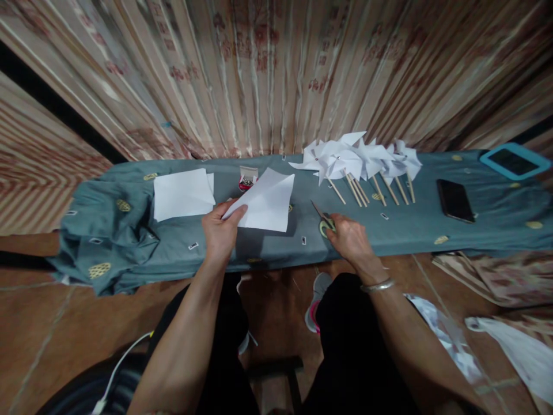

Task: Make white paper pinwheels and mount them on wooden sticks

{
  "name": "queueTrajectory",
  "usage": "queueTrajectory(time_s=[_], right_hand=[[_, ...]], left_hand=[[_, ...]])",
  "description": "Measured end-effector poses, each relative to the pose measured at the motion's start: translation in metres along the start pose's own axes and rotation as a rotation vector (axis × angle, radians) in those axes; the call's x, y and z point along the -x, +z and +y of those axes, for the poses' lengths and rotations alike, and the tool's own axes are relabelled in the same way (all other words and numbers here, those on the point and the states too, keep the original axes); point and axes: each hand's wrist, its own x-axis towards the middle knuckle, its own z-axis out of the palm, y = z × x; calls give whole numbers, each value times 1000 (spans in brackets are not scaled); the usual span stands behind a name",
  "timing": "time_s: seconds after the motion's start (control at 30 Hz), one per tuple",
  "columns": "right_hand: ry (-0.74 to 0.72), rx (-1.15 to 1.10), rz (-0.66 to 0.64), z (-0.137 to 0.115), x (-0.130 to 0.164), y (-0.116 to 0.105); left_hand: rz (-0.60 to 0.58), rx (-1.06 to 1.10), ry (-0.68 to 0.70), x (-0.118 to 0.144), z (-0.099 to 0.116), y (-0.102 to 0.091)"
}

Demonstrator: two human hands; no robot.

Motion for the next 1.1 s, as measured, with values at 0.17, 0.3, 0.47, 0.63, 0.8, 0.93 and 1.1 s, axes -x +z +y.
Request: queueTrajectory(time_s=[0.17, 0.3, 0.47, 0.63, 0.8, 0.93, 1.1], right_hand=[[-4, 28, -67, -3, 3, -4], [51, -171, -81, 11, -4, 1], [177, -997, -115, 27, -14, 15], [261, -1610, -216, 21, -12, 8], [191, -1916, -256, 2, -16, -1], [161, -2052, -287, -10, -19, 3], [110, -2035, -317, -18, -13, 3]], left_hand=[[42, 207, -129, 1, 5, 6], [33, 324, -176, 2, 10, 9], [58, 356, -195, 1, 16, 11], [85, 379, -197, 3, 18, 14], [125, 399, -205, 4, 27, 16], [116, 389, -154, -8, 39, 19], [111, 306, -78, -30, 45, 19]])
